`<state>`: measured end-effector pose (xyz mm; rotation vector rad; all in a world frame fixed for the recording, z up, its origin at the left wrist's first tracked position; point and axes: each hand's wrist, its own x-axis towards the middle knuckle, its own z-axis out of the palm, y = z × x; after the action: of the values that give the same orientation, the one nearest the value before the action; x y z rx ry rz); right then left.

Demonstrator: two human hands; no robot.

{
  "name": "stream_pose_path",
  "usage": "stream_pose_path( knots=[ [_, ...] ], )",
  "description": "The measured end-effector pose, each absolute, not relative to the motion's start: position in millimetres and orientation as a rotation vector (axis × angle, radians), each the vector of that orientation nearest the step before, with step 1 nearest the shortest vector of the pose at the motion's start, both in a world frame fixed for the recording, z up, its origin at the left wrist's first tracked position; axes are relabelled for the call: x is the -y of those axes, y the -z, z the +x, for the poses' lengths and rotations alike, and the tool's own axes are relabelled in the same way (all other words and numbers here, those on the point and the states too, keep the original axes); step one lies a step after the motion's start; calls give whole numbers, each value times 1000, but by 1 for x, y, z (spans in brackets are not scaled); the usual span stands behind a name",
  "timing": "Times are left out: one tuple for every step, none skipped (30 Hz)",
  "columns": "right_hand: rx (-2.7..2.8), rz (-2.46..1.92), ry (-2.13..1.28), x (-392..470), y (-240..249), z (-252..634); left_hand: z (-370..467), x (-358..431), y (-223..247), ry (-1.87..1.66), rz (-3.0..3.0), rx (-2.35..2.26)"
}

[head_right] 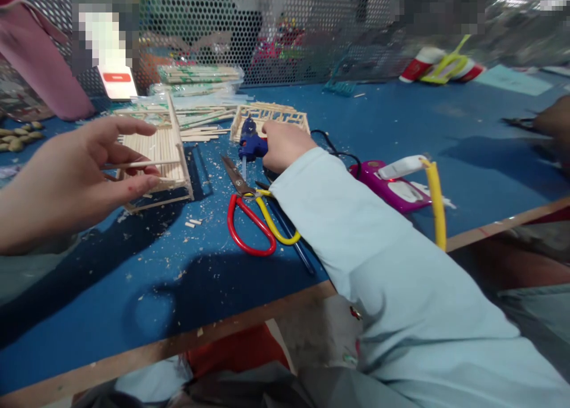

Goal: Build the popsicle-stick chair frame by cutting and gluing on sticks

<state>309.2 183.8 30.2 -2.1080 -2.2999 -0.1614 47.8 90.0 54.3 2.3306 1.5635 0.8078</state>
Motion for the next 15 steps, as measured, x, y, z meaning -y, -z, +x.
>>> stream_pose_path(
  knots=[
    [2293, -2088, 175, -185, -29, 309, 48, -89, -56, -792, 2318, -1567],
    [2284, -2062, 184, -186, -29, 309, 49, -88, -58, -765, 2312, -1571],
    [2264, -2029, 189, -186, -30, 309, 49, -87, -59, -734, 2311, -1576],
    [2233, -1995, 186, -186, -31, 309, 50, -86, -61, -706, 2310, -1584],
    [2196, -1963, 174, -186, -33, 310, 50, -85, -63, -680, 2312, -1588],
    [2161, -1938, 156, -184, -35, 311, 51, -85, -64, -670, 2314, -1588],
    [2131, -1918, 140, -183, -38, 313, 51, -85, -64, -676, 2315, -1587],
    [2108, -1903, 130, -181, -41, 315, 51, -85, -64, -678, 2311, -1590],
    [2087, -1894, 122, -179, -43, 317, 51, -85, -63, -686, 2308, -1594],
    [2069, -1892, 119, -178, -46, 320, 51, -86, -62, -692, 2304, -1595],
    [2055, -1892, 122, -177, -47, 323, 51, -86, -61, -700, 2299, -1593],
    [2046, -1894, 124, -176, -49, 326, 51, -86, -60, -708, 2291, -1590],
    [2051, -1892, 113, -176, -49, 329, 51, -86, -59, -715, 2287, -1587],
    [2071, -1893, 81, -176, -49, 332, 51, -86, -58, -718, 2281, -1583],
    [2103, -1898, 22, -176, -49, 333, 51, -86, -58, -721, 2276, -1576]
  ],
)
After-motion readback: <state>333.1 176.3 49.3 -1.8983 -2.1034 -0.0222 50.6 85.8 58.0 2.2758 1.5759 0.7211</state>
